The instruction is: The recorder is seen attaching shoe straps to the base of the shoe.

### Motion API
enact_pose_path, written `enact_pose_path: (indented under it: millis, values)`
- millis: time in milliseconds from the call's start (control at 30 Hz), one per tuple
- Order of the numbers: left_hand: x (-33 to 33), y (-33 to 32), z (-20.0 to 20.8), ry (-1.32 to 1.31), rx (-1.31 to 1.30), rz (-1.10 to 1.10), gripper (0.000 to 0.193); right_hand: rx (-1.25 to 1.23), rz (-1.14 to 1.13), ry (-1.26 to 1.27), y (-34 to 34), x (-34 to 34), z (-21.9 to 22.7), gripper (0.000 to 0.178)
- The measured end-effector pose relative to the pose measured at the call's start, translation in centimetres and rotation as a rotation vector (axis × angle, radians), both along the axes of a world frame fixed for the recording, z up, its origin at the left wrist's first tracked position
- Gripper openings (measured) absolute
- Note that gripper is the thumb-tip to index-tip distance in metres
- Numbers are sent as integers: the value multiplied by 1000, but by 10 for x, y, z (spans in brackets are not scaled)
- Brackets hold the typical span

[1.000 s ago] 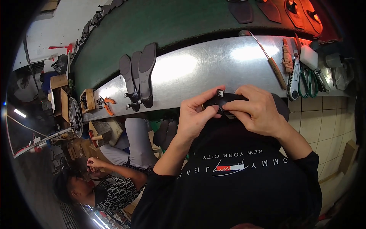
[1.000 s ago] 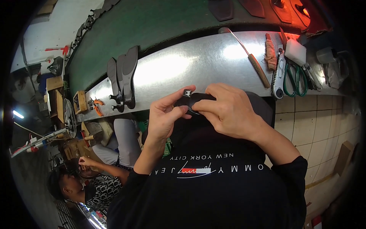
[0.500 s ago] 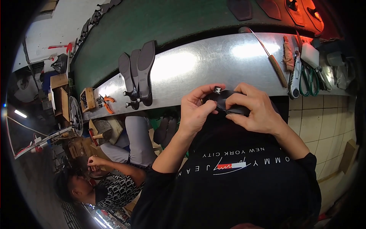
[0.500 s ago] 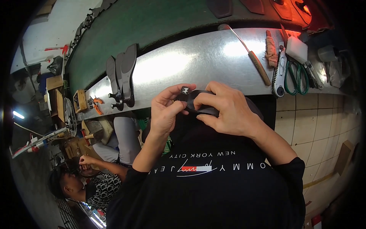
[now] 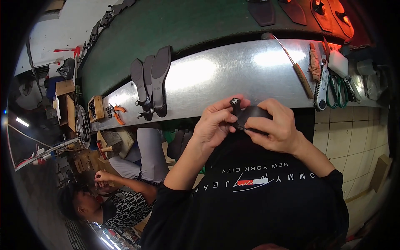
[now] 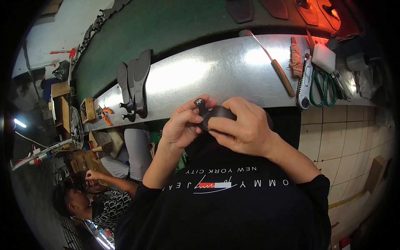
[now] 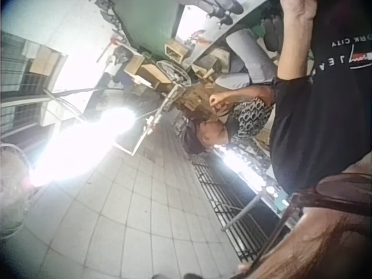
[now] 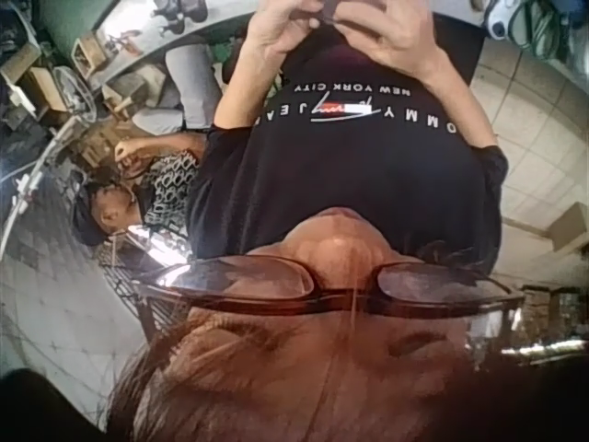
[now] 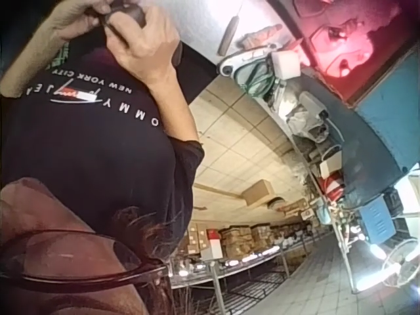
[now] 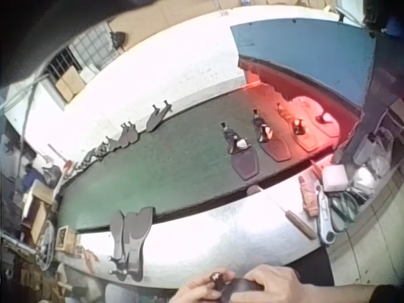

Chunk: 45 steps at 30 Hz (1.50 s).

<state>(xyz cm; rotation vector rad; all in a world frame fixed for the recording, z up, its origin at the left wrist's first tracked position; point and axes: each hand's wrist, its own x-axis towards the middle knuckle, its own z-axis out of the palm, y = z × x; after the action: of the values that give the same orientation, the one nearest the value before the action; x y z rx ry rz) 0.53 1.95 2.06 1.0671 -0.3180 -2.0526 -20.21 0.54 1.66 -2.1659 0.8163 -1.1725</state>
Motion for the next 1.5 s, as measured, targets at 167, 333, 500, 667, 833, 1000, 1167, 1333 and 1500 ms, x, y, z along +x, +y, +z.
enact_pose_path:
  millis: [167, 333, 500, 667, 833, 1000, 1167, 1333, 1500]
  values:
    - [-11, 0, 17, -43, -179, 33, 54, -4, 38, 22, -2, -4, 10, 28]
    - [-6, 7, 11, -320, -209, -87, 35, 110, -59, 56, 2, -2, 8, 27]
    - [-11, 10, 8, -422, -186, -92, 30, 190, -55, 20, 3, -3, 1, 17]
    - [-13, 11, 0, -498, -245, -133, 28, 135, -95, 49, 5, 2, -3, 17]
    - [-14, 13, -1, -530, -254, -149, 27, 183, -105, 26, 8, 5, -2, 16]
    - [-17, 17, 4, -481, -228, -133, 20, 239, -86, 18, 7, 1, -2, 16]
    - [-15, 19, 2, -573, -299, -136, 16, 337, -86, -6, 9, 2, -1, 17]
    - [-15, 20, 4, -567, -218, -94, 13, 423, -66, -2, 9, 1, -2, 17]
    - [-13, 19, 2, -589, -219, -80, 9, 340, -39, 34, 6, 0, -3, 13]
